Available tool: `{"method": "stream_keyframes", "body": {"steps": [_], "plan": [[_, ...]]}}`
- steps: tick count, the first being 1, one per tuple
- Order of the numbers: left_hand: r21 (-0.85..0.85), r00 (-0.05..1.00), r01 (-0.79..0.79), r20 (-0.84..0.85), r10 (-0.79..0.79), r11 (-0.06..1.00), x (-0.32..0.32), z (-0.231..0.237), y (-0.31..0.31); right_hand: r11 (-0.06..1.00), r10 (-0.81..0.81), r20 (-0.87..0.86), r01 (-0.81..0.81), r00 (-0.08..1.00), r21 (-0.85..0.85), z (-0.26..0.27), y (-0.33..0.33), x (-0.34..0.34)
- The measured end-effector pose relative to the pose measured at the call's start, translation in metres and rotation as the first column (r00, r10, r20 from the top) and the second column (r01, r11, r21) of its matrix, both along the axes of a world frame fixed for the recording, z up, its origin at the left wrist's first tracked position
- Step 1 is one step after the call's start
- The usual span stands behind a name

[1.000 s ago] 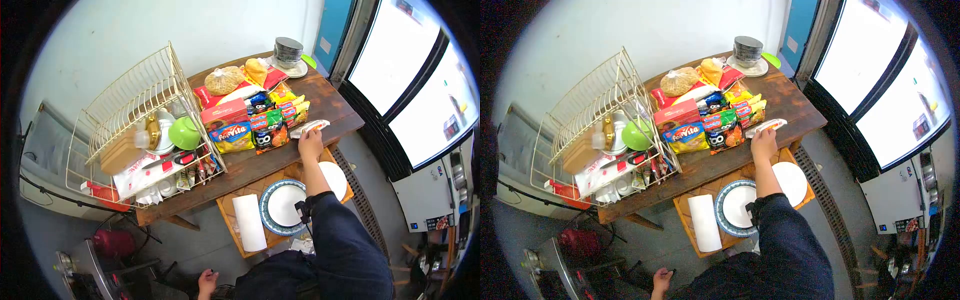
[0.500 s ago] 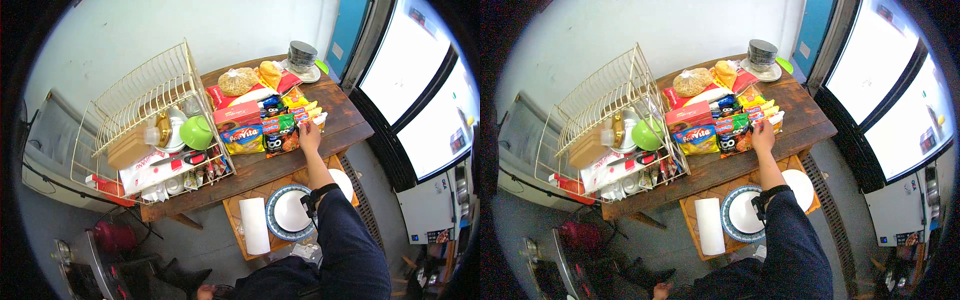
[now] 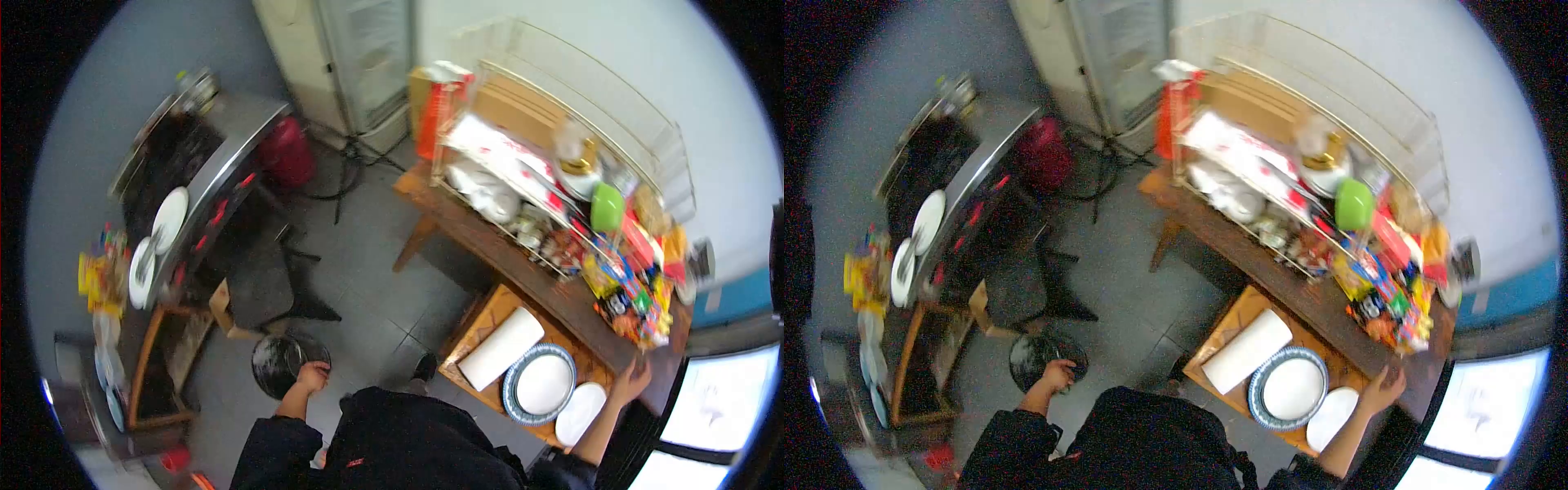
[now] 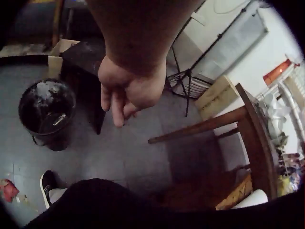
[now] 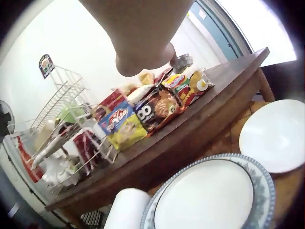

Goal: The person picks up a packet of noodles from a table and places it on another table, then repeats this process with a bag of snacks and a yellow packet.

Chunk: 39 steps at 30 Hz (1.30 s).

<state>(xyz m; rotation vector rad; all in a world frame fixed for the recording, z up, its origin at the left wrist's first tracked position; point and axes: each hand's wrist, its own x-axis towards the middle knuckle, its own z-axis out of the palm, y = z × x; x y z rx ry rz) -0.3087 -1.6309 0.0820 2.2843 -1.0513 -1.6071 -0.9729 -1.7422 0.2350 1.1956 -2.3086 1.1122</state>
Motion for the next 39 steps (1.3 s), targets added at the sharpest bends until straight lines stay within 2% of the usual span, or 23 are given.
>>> {"method": "stream_keyframes", "body": {"steps": [1, 2, 3, 4, 5, 7, 8, 11, 13, 15, 17, 18, 20, 23, 24, 25, 26, 27, 28, 30, 32, 35, 39], "plan": [[0.001, 1.000, -0.024, 0.019, 0.024, 1.000, 0.001, 0.000, 0.015, 0.995, 0.080, 0.042, -0.077, 0.996, -0.069, -0.003, 0.005, 0.011], [-0.119, 0.966, 0.236, 0.136, -0.219, 0.965, 0.010, -0.011, 0.037, 0.990, 0.141, 0.003, -0.141, 0.990, -0.001, 0.005, 0.008, 0.032], [-0.193, 0.859, 0.486, 0.285, -0.426, 0.852, 0.023, -0.027, 0.060, 0.977, 0.204, -0.034, -0.201, 0.978, 0.068, 0.013, 0.010, 0.056], [-0.213, 0.689, 0.702, 0.445, -0.572, 0.680, 0.027, -0.037, 0.083, 0.957, 0.282, 0.063, -0.286, 0.957, 0.055, 0.015, 0.009, 0.081], [-0.173, 0.787, 0.575, 0.383, -0.484, 0.800, 0.025, -0.041, 0.104, 0.929, 0.358, 0.161, -0.369, 0.920, 0.042, 0.016, 0.007, 0.101], [-0.061, 0.927, 0.291, 0.264, -0.266, 0.955, 0.025, -0.043, 0.143, 0.807, 0.582, 0.052, -0.584, 0.812, 0.086, -0.011, -0.002, 0.125], [0.041, 0.987, -0.109, 0.120, 0.104, 0.993, 0.023, -0.036, 0.162, 0.736, 0.656, 0.080, -0.660, 0.750, 0.149, -0.004, -0.003, 0.157], [0.018, 0.979, -0.148, 0.147, 0.144, 0.989, 0.022, -0.061, 0.247, 0.487, 0.785, 0.272, -0.826, 0.556, 0.284, 0.008, 0.010, 0.258], [0.053, 0.953, -0.274, 0.147, 0.264, 0.960, 0.013, -0.053, 0.295, 0.309, 0.844, 0.388, -0.927, 0.371, 0.213, -0.006, 0.018, 0.303], [0.188, 0.930, -0.325, 0.244, 0.276, 0.927, 0.005, -0.071, 0.349, 0.126, 0.876, 0.435, -0.968, 0.211, 0.216, -0.029, 0.021, 0.339], [0.414, 0.914, -0.275, 0.392, 0.103, 0.868, -0.005, -0.153, 0.411, -0.019, 0.930, 0.361, -0.971, 0.070, 0.238, -0.039, 0.028, 0.388], [0.395, 0.907, -0.352, 0.369, 0.204, 0.848, -0.014, -0.146, 0.429, -0.076, 0.879, 0.476, -0.975, 0.035, 0.211, -0.025, 0.042, 0.425], [0.339, 0.836, -0.543, 0.304, 0.456, 0.769, -0.019, -0.133, 0.458, -0.180, 0.862, 0.504, -0.962, -0.054, 0.205, -0.029, 0.059, 0.484], [0.336, 0.628, -0.769, 0.232, 0.743, 0.544, -0.020, -0.118, 0.495, -0.331, 0.890, 0.404, -0.907, -0.209, 0.260, -0.096, 0.069, 0.542], [0.350, 0.544, -0.818, 0.212, 0.812, 0.456, -0.017, -0.116, 0.509, -0.437, 0.792, 0.528, -0.888, -0.306, 0.142, -0.130, 0.070, 0.553], [0.351, 0.470, -0.853, 0.198, 0.860, 0.385, -0.016, -0.115, 0.518, -0.419, 0.794, 0.599, -0.806, -0.103, 0.418, -0.135, 0.079, 0.569], [0.316, 0.422, -0.882, 0.202, 0.884, 0.349, -0.014, -0.116, 0.530, -0.465, 0.811, 0.579, -0.698, -0.088, 0.545, -0.129, 0.096, 0.577], [0.145, 0.417, -0.909, 0.297, 0.859, 0.391, -0.017, -0.121, 0.538, -0.665, 0.747, 0.598, -0.327, -0.291, 0.672, -0.202, 0.045, 0.575], [-0.017, 0.401, -0.895, 0.402, 0.823, 0.445, -0.019, -0.128, 0.547, -0.753, 0.556, 0.680, 0.057, -0.479, 0.656, -0.276, -0.007, 0.572], [-0.151, 0.294, -0.904, 0.459, 0.839, 0.400, -0.023, -0.131, 0.562, -0.678, 0.724, 0.670, 0.007, -0.162, 0.735, -0.244, 0.026, 0.601], [-0.106, 0.135, -0.977, 0.349, 0.927, 0.182, -0.027, -0.124, 0.573, -0.626, 0.769, 0.635, -0.117, 0.067, 0.771, -0.223, 0.054, 0.636], [0.170, 0.595, -0.802, 0.318, 0.738, 0.573, -0.032, -0.117, 0.596, -0.616, 0.757, 0.637, -0.167, 0.147, 0.770, -0.208, 0.078, 0.689], [0.271, 0.289, -0.935, 0.207, 0.935, 0.229, -0.035, -0.098, 0.612, -0.624, 0.750, 0.643, -0.156, 0.154, 0.765, -0.222, 0.106, 0.777]]}}
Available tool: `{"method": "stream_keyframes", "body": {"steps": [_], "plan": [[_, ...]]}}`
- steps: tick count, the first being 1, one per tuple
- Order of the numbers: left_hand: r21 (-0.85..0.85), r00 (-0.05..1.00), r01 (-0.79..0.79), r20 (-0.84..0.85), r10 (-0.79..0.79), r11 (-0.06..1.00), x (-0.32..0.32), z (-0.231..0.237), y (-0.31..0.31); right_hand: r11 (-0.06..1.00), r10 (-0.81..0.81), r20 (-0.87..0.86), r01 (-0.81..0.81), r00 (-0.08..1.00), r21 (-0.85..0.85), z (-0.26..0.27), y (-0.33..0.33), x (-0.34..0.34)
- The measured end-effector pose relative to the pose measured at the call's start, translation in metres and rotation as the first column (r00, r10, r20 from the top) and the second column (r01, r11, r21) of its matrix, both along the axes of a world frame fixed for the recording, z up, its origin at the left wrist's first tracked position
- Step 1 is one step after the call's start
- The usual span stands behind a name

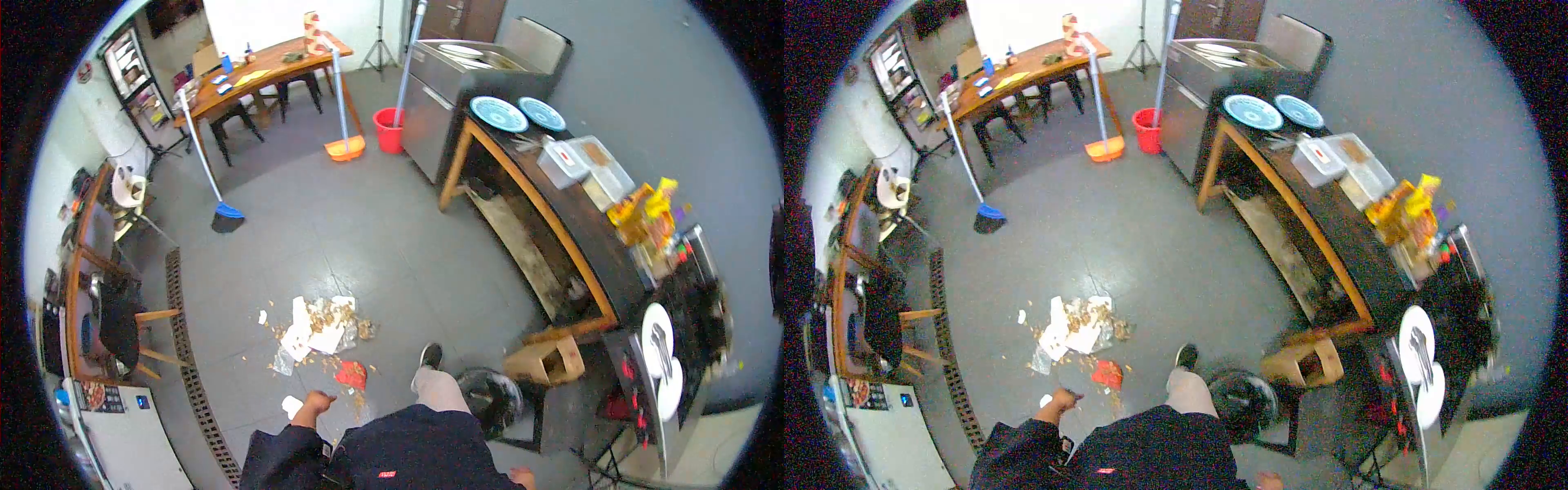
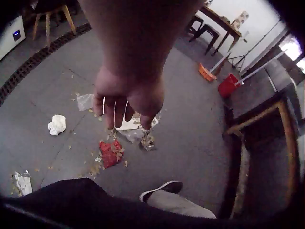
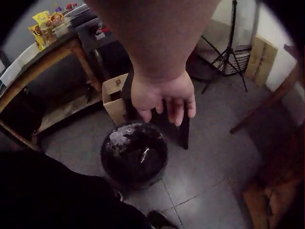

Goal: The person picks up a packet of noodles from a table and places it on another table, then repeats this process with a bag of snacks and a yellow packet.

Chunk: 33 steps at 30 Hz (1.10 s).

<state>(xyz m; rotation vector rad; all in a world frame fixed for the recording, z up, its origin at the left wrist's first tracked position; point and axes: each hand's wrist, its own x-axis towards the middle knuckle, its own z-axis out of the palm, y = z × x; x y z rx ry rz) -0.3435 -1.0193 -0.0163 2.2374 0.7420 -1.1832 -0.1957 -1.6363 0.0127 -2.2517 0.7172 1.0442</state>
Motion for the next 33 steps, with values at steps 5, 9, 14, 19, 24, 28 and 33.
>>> {"method": "stream_keyframes", "body": {"steps": [5, 9, 14, 19, 24, 28, 33], "plan": [[0.102, 0.964, -0.262, 0.068, 0.256, 0.960, 0.003, -0.076, 0.046, 0.995, 0.101, -0.030, -0.100, 0.994, 0.020, -0.038, 0.068, 0.146], [0.042, 0.626, -0.779, 0.037, 0.779, 0.625, 0.073, -0.020, 0.079, 0.975, 0.216, -0.010, -0.215, 0.976, 0.055, -0.057, 0.138, 0.282], [0.110, 0.747, -0.559, 0.498, 0.441, 0.822, 0.146, -0.030, 0.118, 0.973, 0.207, 0.117, -0.217, 0.971, 0.077, -0.035, 0.222, 0.444], [-0.068, 0.502, -0.826, 0.362, 0.785, 0.560, 0.196, 0.044, 0.117, 0.900, 0.407, 0.255, -0.433, 0.877, 0.052, -0.039, 0.342, 0.588], [-0.072, 0.046, -0.996, 0.000, 0.999, 0.046, 0.187, -0.016, 0.105, 0.652, 0.743, 0.318, -0.745, 0.589, -0.142, 0.008, 0.541, 0.652], [-0.031, 0.348, -0.937, -0.065, 0.935, 0.347, 0.198, -0.057, 0.155, 0.599, 0.755, 0.322, -0.800, 0.571, 0.015, -0.026, 0.670, 0.713], [0.025, 0.893, -0.390, 0.253, 0.371, 0.921, 0.185, -0.112, 0.285, 0.496, 0.857, 0.176, -0.868, 0.484, -0.030, -0.018, 0.768, 0.736]]}}
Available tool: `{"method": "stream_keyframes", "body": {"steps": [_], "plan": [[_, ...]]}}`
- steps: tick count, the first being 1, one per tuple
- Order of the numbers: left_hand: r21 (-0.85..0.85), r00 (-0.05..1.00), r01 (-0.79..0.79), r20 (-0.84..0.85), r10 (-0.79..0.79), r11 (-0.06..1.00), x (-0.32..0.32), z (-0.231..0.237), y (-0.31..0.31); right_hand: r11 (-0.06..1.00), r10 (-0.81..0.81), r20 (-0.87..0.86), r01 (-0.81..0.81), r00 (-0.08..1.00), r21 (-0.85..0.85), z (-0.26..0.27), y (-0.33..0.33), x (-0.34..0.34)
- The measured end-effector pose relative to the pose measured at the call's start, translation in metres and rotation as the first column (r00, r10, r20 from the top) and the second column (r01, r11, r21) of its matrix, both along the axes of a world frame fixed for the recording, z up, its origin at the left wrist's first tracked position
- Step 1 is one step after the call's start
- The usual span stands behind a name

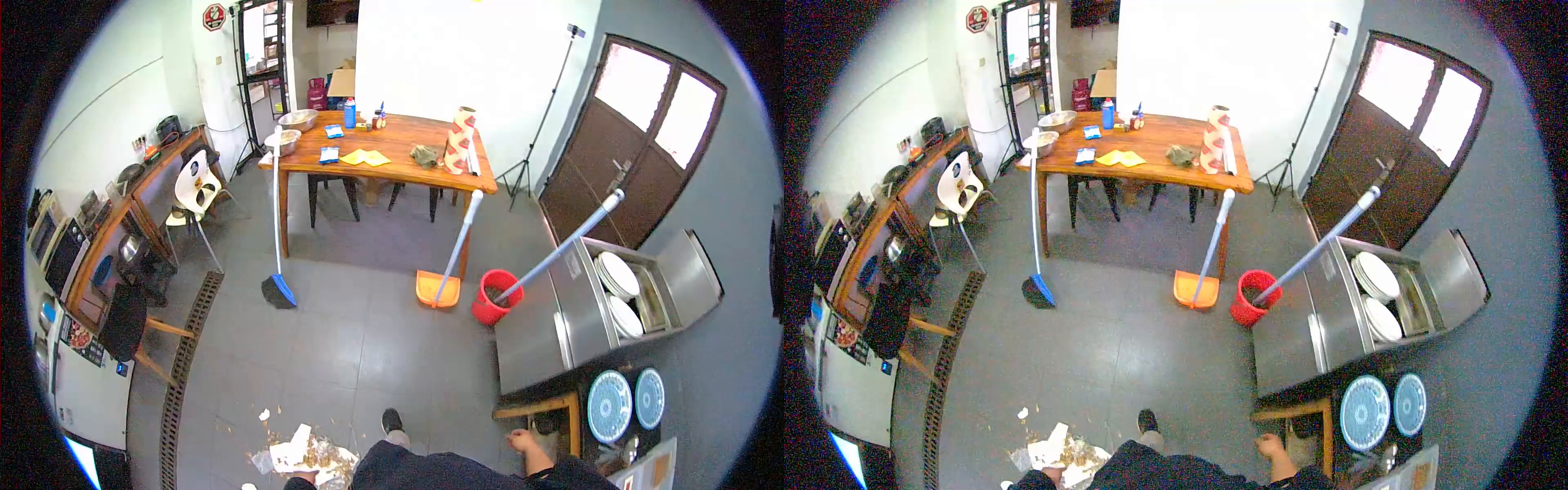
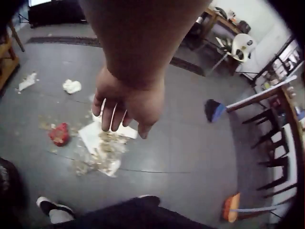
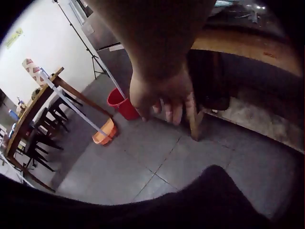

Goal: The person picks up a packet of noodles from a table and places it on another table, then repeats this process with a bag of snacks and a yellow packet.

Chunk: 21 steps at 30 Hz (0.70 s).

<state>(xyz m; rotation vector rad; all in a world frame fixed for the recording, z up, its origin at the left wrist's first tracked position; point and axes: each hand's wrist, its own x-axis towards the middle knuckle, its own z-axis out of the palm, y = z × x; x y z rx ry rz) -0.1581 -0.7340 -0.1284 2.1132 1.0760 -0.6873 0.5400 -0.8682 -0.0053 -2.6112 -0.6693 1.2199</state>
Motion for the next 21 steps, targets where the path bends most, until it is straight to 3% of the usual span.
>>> {"method": "stream_keyframes", "body": {"steps": [1, 2, 3, 4, 5, 6, 7, 8, 9, 11, 14, 15, 16, 17, 18, 19, 20, 21], "plan": [[0.178, 0.992, -0.084, -0.080, 0.100, 0.980, 0.062, 0.085, 0.034, 0.992, 0.103, -0.005, -0.103, 0.995, -0.078, 0.001, 0.027, 0.008], [0.167, 0.959, -0.220, -0.141, 0.245, 0.961, 0.094, 0.107, 0.082, 0.994, 0.058, -0.026, -0.060, 0.998, -0.096, 0.016, 0.057, 0.008], [0.227, 0.974, -0.122, -0.162, 0.161, 0.966, 0.117, 0.123, 0.124, 0.992, 0.014, -0.050, -0.020, 0.999, -0.125, 0.042, 0.080, 0.000], [0.363, 0.966, -0.257, 0.088, 0.242, 0.895, 0.127, 0.120, 0.151, 0.986, -0.032, -0.076, 0.019, 0.997, -0.164, 0.055, 0.097, -0.003], [0.211, 0.821, -0.570, 0.158, 0.548, 0.794, 0.143, 0.103, 0.181, 0.998, -0.043, -0.106, 0.037, 0.994, -0.057, 0.048, 0.109, 0.002], [0.050, 0.582, -0.811, 0.174, 0.794, 0.583, 0.158, 0.095, 0.208, 0.997, -0.055, -0.141, 0.063, 0.989, 0.052, 0.032, 0.115, 0.011], [-0.090, 0.483, -0.859, 0.185, 0.856, 0.504, 0.177, 0.119, 0.230, 0.981, -0.066, -0.176, 0.096, 0.982, 0.168, 0.025, 0.128, 0.017], [-0.229, 0.378, -0.881, 0.189, 0.906, 0.415, 0.197, 0.145, 0.250, 0.890, 0.267, -0.181, -0.171, 0.946, 0.422, -0.002, 0.129, 0.036], [-0.166, 0.488, -0.846, 0.136, 0.862, 0.506, 0.208, 0.159, 0.266, 0.895, 0.288, -0.207, -0.186, 0.935, 0.405, -0.010, 0.136, 0.043], [-0.062, 0.676, -0.735, 0.001, 0.737, 0.675, 0.223, 0.174, 0.297, 0.994, 0.104, -0.224, -0.096, 0.969, 0.045, -0.020, 0.167, 0.051], [-0.161, 0.791, -0.612, -0.103, 0.603, 0.774, 0.180, 0.077, 0.322, 0.983, 0.052, -0.227, -0.089, 0.973, -0.157, -0.037, 0.220, 0.071], [-0.060, 0.838, -0.533, -0.173, 0.518, 0.844, 0.184, 0.110, 0.332, 0.977, 0.059, -0.223, -0.102, 0.973, -0.187, -0.044, 0.244, 0.082], [0.037, 0.867, -0.436, -0.250, 0.431, 0.899, 0.196, 0.161, 0.348, 0.969, 0.088, -0.212, -0.132, 0.973, -0.208, -0.052, 0.272, 0.093], [0.135, 0.976, -0.097, -0.183, 0.121, 0.986, 0.162, 0.123, 0.345, 0.955, 0.141, -0.198, -0.187, 0.970, -0.232, -0.060, 0.298, 0.106], [0.038, 0.898, -0.336, -0.289, 0.333, 0.941, 0.177, 0.159, 0.358, 0.924, 0.260, -0.168, -0.296, 0.951, -0.244, -0.072, 0.327, 0.123], [0.001, 0.827, -0.484, -0.328, 0.457, 0.875, 0.174, 0.151, 0.365, 0.777, 0.572, -0.107, -0.579, 0.813, -0.245, -0.094, 0.357, 0.144], [-0.011, 0.657, -0.716, -0.350, 0.668, 0.698, 0.168, 0.131, 0.367, 0.537, 0.826, -0.018, -0.795, 0.564, -0.281, -0.109, 0.396, 0.160], [0.027, 0.463, -0.864, -0.346, 0.816, 0.502, 0.161, 0.111, 0.370, 0.374, 0.925, 0.056, -0.870, 0.377, -0.323, -0.127, 0.437, 0.172]]}}
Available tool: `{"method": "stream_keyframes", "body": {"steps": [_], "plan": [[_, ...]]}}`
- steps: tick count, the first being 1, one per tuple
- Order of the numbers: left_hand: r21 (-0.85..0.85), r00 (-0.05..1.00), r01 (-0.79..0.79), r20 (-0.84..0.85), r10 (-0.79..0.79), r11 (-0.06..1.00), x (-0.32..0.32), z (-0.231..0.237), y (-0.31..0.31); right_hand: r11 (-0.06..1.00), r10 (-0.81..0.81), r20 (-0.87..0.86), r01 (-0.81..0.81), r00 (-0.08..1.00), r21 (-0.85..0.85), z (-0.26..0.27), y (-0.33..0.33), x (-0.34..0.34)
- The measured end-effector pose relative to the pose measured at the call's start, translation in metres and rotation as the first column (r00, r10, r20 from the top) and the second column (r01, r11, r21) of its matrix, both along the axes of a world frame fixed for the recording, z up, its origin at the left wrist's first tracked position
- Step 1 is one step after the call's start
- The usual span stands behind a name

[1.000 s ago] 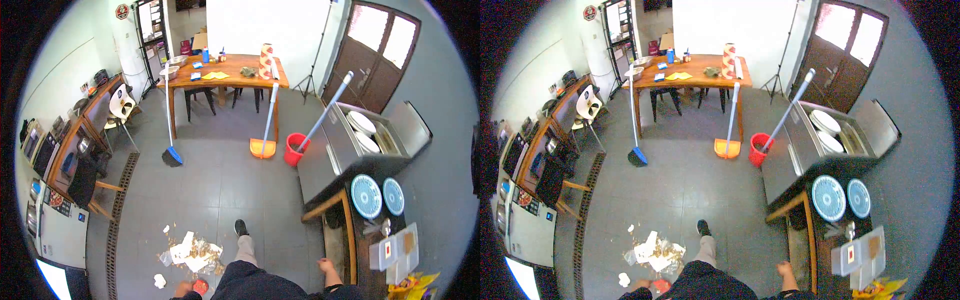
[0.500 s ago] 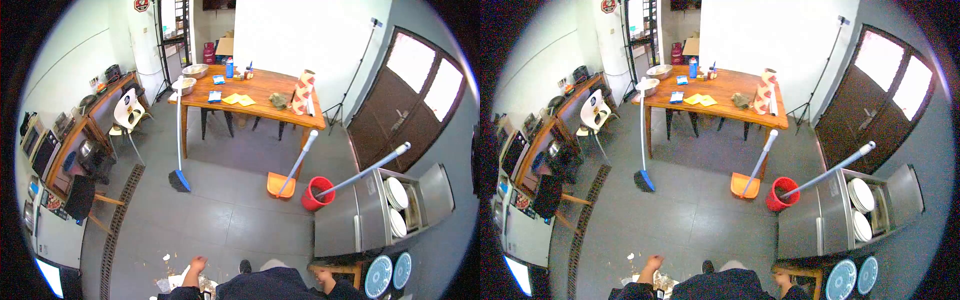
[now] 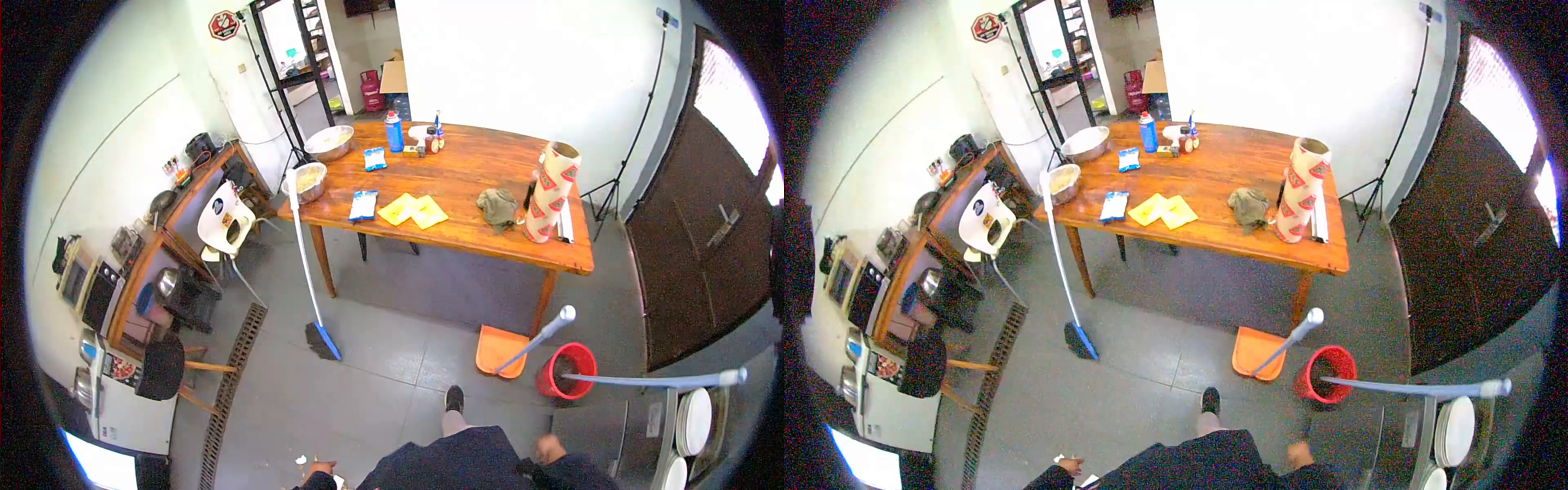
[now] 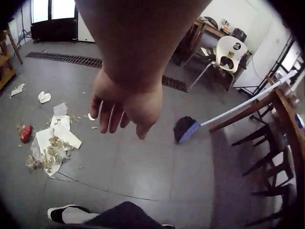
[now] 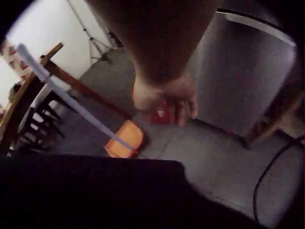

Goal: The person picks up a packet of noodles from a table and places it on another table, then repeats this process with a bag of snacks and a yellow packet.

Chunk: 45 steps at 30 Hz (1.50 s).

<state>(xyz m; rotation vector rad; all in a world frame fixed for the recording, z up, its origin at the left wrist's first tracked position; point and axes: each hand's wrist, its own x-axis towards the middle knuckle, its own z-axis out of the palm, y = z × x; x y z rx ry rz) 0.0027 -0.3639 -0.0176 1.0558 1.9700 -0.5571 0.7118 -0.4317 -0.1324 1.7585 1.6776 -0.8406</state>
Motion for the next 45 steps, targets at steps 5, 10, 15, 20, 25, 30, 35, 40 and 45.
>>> {"method": "stream_keyframes", "body": {"steps": [5, 10, 15, 20, 25, 30, 35, 40, 45], "plan": [[0.181, 0.991, -0.022, 0.133, -0.002, 0.983, 0.064, 0.070, 0.139, 0.808, -0.329, -0.448, 0.494, 0.831, 0.321, 0.170, 0.245, -0.049], [0.393, 0.809, -0.535, 0.493, 0.321, 0.748, 0.135, 0.114, 0.237, 0.769, -0.219, -0.692, 0.559, 0.687, 0.311, 0.262, 0.371, -0.099], [0.491, 0.738, -0.614, 0.636, 0.228, 0.618, 0.134, 0.089, 0.333, 0.799, -0.126, -0.802, 0.539, 0.584, 0.267, 0.302, 0.461, -0.136], [0.638, 0.696, -0.677, 0.717, 0.037, 0.369, 0.132, 0.096, 0.483, 0.755, -0.171, -0.866, 0.627, 0.470, 0.192, 0.317, 0.541, -0.153], [0.878, 0.831, -0.335, 0.447, -0.332, 0.343, 0.202, 0.215, 0.648, 0.673, -0.251, -0.843, 0.711, 0.476, 0.201, 0.333, 0.624, -0.166], [0.878, 0.638, 0.181, 0.238, -0.732, 0.443, 0.275, 0.249, 0.755, 0.629, -0.390, -0.812, 0.770, 0.434, 0.109, 0.351, 0.687, -0.181], [0.838, 0.354, 0.531, -0.081, -0.932, 0.129, 0.319, 0.205, 0.804, 0.505, -0.431, -0.820, 0.853, 0.378, 0.128, 0.337, 0.701, -0.172], [0.736, 0.215, 0.675, -0.127, -0.968, 0.053, 0.340, 0.196, 0.828, 0.375, -0.476, -0.840, 0.924, 0.262, 0.075, 0.347, 0.702, -0.167], [0.676, 0.158, 0.734, -0.079, -0.984, 0.064, 0.352, 0.199, 0.842, 0.322, -0.467, -0.844, 0.939, 0.265, 0.117, 0.346, 0.703, -0.162]]}}
